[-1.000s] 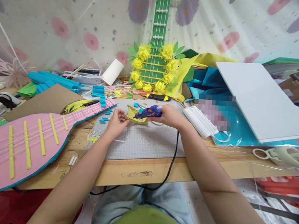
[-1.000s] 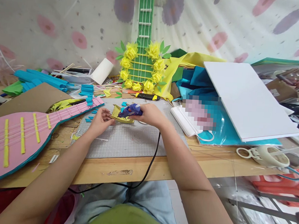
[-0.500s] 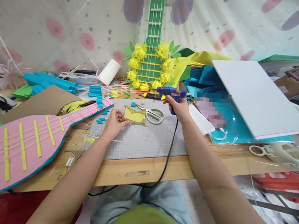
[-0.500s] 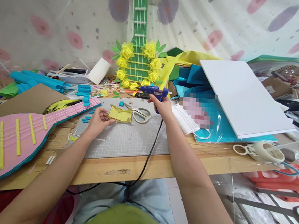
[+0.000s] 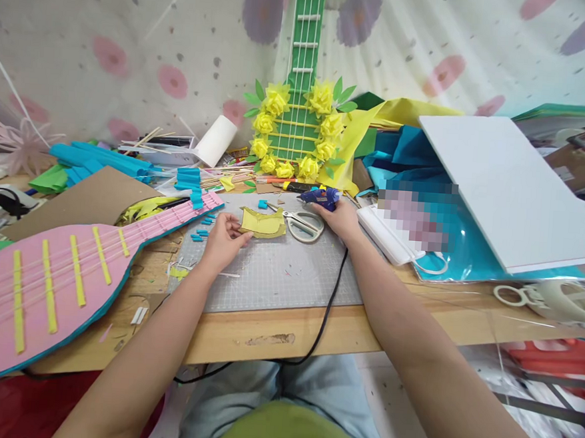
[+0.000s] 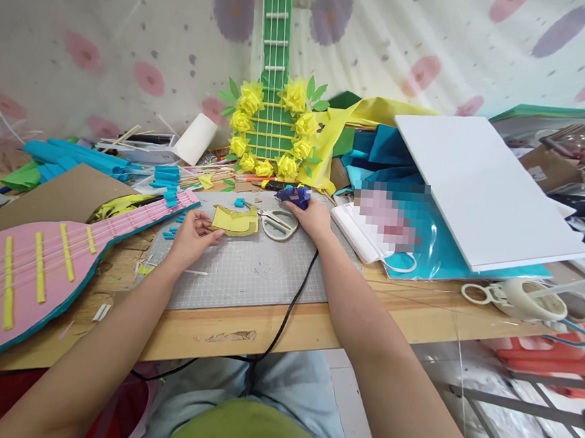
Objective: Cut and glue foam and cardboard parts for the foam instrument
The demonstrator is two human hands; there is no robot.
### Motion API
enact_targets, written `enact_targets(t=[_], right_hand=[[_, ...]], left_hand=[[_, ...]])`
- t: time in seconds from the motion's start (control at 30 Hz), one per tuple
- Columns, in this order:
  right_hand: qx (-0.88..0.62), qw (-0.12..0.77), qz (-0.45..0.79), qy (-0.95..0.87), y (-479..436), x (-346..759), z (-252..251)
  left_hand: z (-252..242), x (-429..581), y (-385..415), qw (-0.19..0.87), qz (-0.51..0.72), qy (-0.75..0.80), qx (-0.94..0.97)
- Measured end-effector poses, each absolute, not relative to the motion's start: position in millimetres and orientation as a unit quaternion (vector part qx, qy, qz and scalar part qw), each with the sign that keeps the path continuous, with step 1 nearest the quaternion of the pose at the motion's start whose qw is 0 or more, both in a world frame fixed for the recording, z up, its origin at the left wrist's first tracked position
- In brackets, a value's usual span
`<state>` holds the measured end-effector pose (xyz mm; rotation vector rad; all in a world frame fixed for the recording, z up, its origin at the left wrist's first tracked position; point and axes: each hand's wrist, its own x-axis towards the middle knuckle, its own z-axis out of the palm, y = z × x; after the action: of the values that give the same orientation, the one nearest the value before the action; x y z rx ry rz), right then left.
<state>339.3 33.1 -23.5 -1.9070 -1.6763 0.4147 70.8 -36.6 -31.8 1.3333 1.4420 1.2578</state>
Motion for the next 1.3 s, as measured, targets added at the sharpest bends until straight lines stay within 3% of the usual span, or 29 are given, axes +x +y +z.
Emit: enact_targets(t=[0.13, 0.33, 0.43, 0.53, 0.7, 0.9, 1.3], right_hand=[[-0.69, 0.32, 0.133, -0.635, 31.6, 341.1, -22.5], [-0.612, 0.456, -0.039, -0.645, 15.5, 334.3, 2.3], [-0.556, 0.477, -0.056, -0.678, 2.1, 320.1, 14.9], [-0.457, 0.455, -0.013, -0.764, -8.3, 297.4, 14.7], [-0.353, 0.329, 0.014, -0.876, -13.4, 259.4, -3.8], [-0.375, 0.275, 0.007, -0.886, -11.2, 244.6, -14.3], [-0.394, 0.248, 0.042, -0.884, -11.3, 240.9, -15.2]], left_hand=[[-32.2, 70.1, -36.5, 0.396, 0.493, 0.567, 0.528], [-35.1, 67.8, -36.4, 0.403, 0.492, 0.555, 0.535], [-34.2, 66.6, -37.4, 0.415, 0.49, 0.544, 0.541], [-33.0, 64.9, -38.2, 0.427, 0.484, 0.527, 0.553], [-32.4, 63.0, -38.1, 0.442, 0.479, 0.513, 0.559], [-30.2, 63.7, -38.8, 0.438, 0.474, 0.518, 0.562], [-28.1, 66.4, -37.5, 0.431, 0.487, 0.546, 0.528]])
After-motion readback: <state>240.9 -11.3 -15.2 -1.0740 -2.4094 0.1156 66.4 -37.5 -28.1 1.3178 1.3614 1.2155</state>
